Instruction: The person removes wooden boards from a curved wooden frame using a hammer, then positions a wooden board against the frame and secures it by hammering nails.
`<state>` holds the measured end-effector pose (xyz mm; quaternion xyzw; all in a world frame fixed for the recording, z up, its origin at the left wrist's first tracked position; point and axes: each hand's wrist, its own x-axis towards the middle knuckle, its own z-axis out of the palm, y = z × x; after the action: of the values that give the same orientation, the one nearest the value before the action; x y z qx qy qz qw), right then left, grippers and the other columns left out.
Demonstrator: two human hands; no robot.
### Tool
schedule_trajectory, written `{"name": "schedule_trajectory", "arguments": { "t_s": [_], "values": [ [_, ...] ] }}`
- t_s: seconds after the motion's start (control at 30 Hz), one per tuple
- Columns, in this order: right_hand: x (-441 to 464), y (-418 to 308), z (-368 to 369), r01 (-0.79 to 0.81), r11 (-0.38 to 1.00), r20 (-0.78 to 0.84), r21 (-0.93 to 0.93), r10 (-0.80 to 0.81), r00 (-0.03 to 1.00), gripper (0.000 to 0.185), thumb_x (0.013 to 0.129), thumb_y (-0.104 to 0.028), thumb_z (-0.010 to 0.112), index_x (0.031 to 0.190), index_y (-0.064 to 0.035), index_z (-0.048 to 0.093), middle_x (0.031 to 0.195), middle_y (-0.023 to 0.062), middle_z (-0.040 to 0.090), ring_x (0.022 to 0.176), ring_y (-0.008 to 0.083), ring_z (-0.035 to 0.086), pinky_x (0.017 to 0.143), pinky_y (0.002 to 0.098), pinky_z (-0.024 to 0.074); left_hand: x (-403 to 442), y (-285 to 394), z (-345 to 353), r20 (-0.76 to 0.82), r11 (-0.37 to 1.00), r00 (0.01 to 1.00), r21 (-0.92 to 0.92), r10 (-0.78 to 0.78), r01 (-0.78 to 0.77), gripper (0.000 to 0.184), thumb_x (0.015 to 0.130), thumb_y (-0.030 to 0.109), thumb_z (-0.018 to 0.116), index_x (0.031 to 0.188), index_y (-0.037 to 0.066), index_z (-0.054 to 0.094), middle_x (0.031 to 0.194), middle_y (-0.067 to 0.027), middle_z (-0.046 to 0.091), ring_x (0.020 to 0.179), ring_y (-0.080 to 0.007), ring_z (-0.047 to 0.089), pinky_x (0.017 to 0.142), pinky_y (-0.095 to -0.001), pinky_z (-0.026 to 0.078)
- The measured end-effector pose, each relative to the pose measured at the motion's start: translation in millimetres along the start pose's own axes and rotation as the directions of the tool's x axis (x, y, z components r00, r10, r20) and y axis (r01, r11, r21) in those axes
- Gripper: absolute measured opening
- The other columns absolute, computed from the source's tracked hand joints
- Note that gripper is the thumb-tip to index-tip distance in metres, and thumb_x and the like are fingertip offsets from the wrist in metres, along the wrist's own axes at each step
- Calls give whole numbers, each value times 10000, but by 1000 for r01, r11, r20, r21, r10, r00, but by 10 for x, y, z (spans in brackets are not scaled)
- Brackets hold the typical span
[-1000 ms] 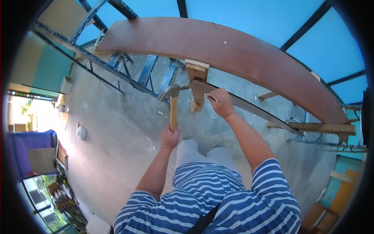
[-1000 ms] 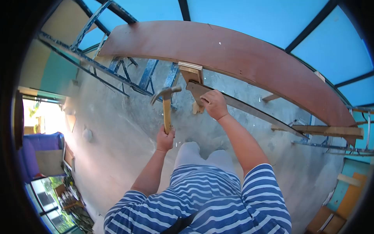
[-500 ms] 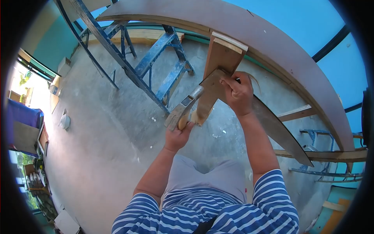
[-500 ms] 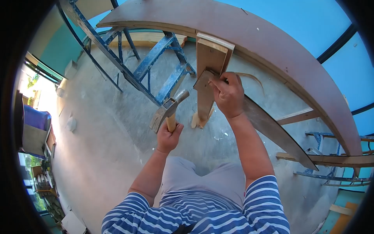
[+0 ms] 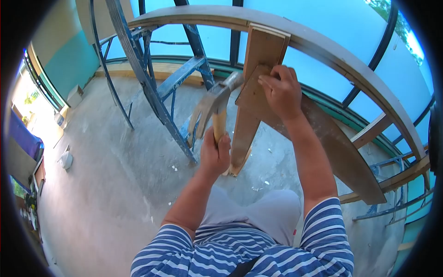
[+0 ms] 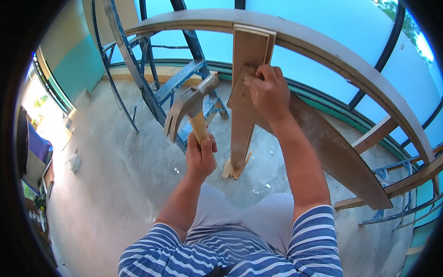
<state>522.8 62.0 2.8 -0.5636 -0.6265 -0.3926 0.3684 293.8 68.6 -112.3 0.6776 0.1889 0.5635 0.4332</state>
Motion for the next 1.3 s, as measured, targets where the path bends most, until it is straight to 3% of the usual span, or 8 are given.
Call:
{"name": "schedule_trajectory", "arguments": {
  "t_s": [0.1,0.3,0.4,0.5,0.6,1.0,1.2,1.3],
  "values": [
    [2,18,-15,50,999,-12,-4,-50,999,176,696,-62,796,861,-118,773,919,35,565,864,256,569,732,361,521,15,-201,30,-16,955,965,144,263,-258,327,1035,225,489,1242,-27,495,802,-32,556,668,-95,531,635,-263,463],
    [-34,-29,0,-14,1000,-27,-18,14,1000,183,695,-55,791,868,-106,767,1005,45,578,888,257,577,735,365,526,-4,-333,156,60,938,996,337,67,-83,299,1000,154,538,1239,-24,509,836,-60,595,705,-114,567,644,-301,487],
    [-9,-19,3,-34,999,-28,-1,34,999,178,692,-57,793,862,-104,764,1063,44,587,894,262,575,742,367,529,-47,-317,137,38,968,999,246,37,-45,304,987,132,563,1246,-18,513,855,-103,625,713,-195,610,662,-324,496],
    [-24,2,-3,-4,999,-7,-34,3,1000,179,689,-54,791,856,-112,764,1085,40,591,905,266,572,747,362,532,-50,-292,181,-72,969,976,155,205,-192,380,926,189,649,1211,-46,558,936,-267,661,854,-462,649,724,-458,527],
    [-28,-5,11,-18,997,25,-75,20,999,179,688,-54,790,852,-121,765,1080,35,593,916,265,571,749,354,532,43,-187,156,93,968,995,245,37,-58,379,921,189,656,1213,-36,568,968,-253,665,861,-439,664,739,-448,538],
    [-21,-24,-11,-7,997,19,-82,9,1000,150,679,-54,784,814,-117,767,1060,27,597,919,259,570,757,351,525,87,-226,160,60,959,993,258,104,-116,333,905,119,659,1201,-5,573,960,-228,658,826,-426,662,705,-413,538],
    [-11,-8,8,-26,998,14,-65,27,1000,135,679,-71,790,807,-109,766,1057,24,600,916,258,577,769,352,524,74,-110,108,8,936,942,110,336,-334,288,899,98,644,1163,-4,591,917,-222,653,800,-428,647,684,-405,525],
    [-2,-9,17,-40,998,16,-46,41,999,139,678,-71,790,809,-111,769,1053,21,604,917,255,581,769,350,527,121,6,111,69,970,991,211,112,-124,286,894,86,629,1165,1,595,916,-218,653,794,-417,646,700,-393,526]
  ]
}}
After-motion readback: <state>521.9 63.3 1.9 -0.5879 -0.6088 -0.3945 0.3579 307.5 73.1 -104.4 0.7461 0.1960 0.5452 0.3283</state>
